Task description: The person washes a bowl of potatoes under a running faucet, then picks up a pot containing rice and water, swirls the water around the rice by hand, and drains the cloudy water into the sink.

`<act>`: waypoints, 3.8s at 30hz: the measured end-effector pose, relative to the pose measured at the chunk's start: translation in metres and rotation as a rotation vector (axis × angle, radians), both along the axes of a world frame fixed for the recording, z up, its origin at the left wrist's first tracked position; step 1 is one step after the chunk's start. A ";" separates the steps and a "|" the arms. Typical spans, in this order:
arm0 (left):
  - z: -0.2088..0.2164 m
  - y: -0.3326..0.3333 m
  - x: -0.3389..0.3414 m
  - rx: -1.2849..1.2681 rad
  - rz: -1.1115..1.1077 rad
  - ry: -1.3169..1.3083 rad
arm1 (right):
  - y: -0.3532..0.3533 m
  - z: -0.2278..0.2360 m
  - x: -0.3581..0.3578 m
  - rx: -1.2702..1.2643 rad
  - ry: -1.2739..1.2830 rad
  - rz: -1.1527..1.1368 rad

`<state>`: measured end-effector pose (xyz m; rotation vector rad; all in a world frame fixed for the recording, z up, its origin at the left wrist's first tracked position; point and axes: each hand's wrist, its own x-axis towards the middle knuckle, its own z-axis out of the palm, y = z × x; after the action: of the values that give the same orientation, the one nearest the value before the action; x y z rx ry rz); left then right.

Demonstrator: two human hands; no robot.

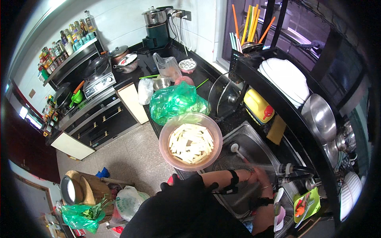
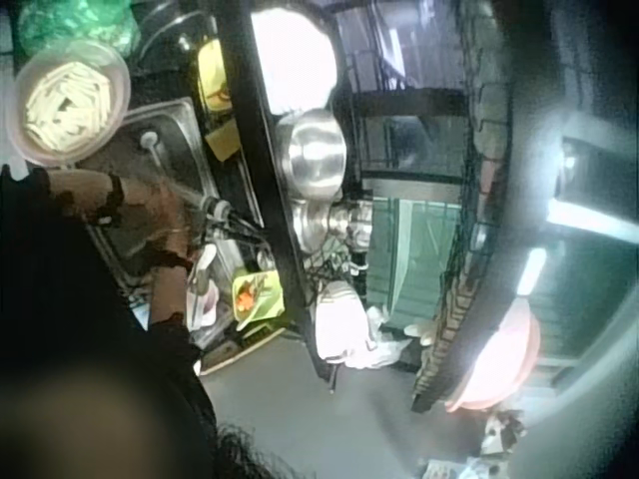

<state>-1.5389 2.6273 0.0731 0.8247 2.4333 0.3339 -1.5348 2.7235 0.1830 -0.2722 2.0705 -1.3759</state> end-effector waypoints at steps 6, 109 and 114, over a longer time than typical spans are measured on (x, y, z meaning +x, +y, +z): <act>0.011 0.031 -0.008 -0.203 -0.120 0.220 | 0.016 -0.023 -0.009 -0.374 -0.394 -0.222; -0.001 -0.044 0.071 0.736 0.310 0.233 | 0.119 -0.068 0.023 -1.020 -0.635 -1.349; 0.077 -0.032 0.091 0.294 0.616 -0.271 | 0.158 -0.063 0.022 -1.478 -0.869 -1.122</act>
<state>-1.4474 2.5952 0.1503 0.0973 2.3503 0.9807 -1.5129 2.8815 0.1201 0.8930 0.0598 -2.7162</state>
